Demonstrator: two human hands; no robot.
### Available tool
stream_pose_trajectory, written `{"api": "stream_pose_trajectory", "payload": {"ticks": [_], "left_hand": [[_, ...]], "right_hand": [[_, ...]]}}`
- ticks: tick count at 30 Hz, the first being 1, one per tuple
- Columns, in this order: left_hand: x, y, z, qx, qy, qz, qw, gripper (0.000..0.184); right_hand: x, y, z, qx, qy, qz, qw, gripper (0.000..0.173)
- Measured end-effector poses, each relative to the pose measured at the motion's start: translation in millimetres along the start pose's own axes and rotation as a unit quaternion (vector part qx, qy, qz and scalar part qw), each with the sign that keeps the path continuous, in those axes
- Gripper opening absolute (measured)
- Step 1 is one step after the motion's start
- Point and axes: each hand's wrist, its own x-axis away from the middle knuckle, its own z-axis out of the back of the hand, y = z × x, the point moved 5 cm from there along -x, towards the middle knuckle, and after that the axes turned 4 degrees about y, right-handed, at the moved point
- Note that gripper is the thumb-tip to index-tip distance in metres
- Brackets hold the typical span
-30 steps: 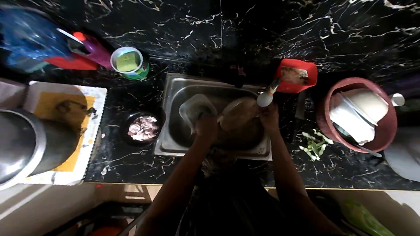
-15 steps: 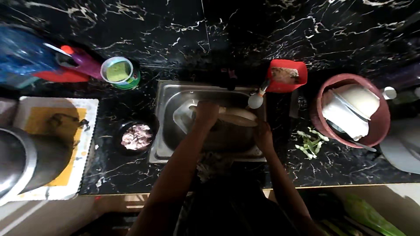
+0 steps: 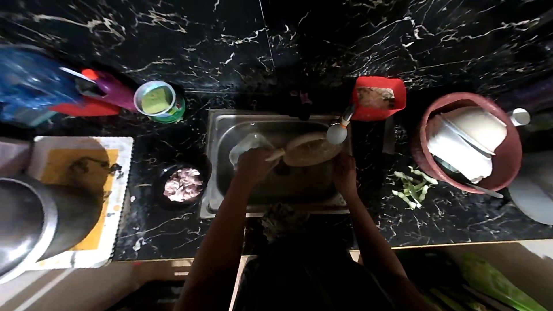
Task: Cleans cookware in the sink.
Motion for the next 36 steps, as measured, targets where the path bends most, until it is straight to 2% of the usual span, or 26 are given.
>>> {"api": "stream_pose_trajectory", "payload": {"ticks": [2,8,10,13,15,17,22,26,31,36], "left_hand": [[3.5,-20.7,-14.3,0.040,0.002,0.009,0.999,0.036],[17.7,-62.0,-48.8,0.127,-0.004,0.040,0.991,0.041],[22.4,-68.5,-55.2,0.139,-0.004,0.053,0.989,0.041],[24.3,-66.4,-57.3,0.123,0.013,0.038,0.992,0.040],[23.3,-53.3,-46.7,0.087,0.017,0.038,0.995,0.037],[22.7,-31.4,-27.8,0.029,0.026,0.027,0.999,0.035],[12.3,45.6,23.0,-0.105,-0.003,-0.009,0.994,0.025],[0.9,88.8,43.0,-0.158,0.001,-0.034,0.987,0.016],[-7.2,122.7,48.3,-0.186,-0.005,-0.073,0.980,0.016],[-13.3,123.0,41.4,-0.199,-0.030,-0.074,0.977,0.014]], "right_hand": [[-9.1,-4.1,-3.7,-0.010,0.000,-0.016,1.000,0.061],[-19.5,-17.0,-6.4,0.005,0.003,-0.077,0.997,0.055],[-24.9,-13.3,-6.8,0.000,-0.017,-0.059,0.998,0.058],[-31.5,-9.8,-7.4,0.015,-0.095,-0.036,0.995,0.056],[-31.9,-14.6,-0.2,0.034,-0.097,-0.031,0.994,0.051],[-29.0,-21.3,7.9,0.039,-0.065,-0.014,0.997,0.044],[-15.5,-16.4,12.6,-0.013,-0.025,0.021,0.999,0.043],[-4.0,-2.1,15.8,0.001,-0.010,-0.015,1.000,0.042],[17.8,3.8,14.5,0.041,-0.062,-0.088,0.993,0.049],[35.3,16.1,14.0,-0.002,-0.038,-0.064,0.997,0.042]]}}
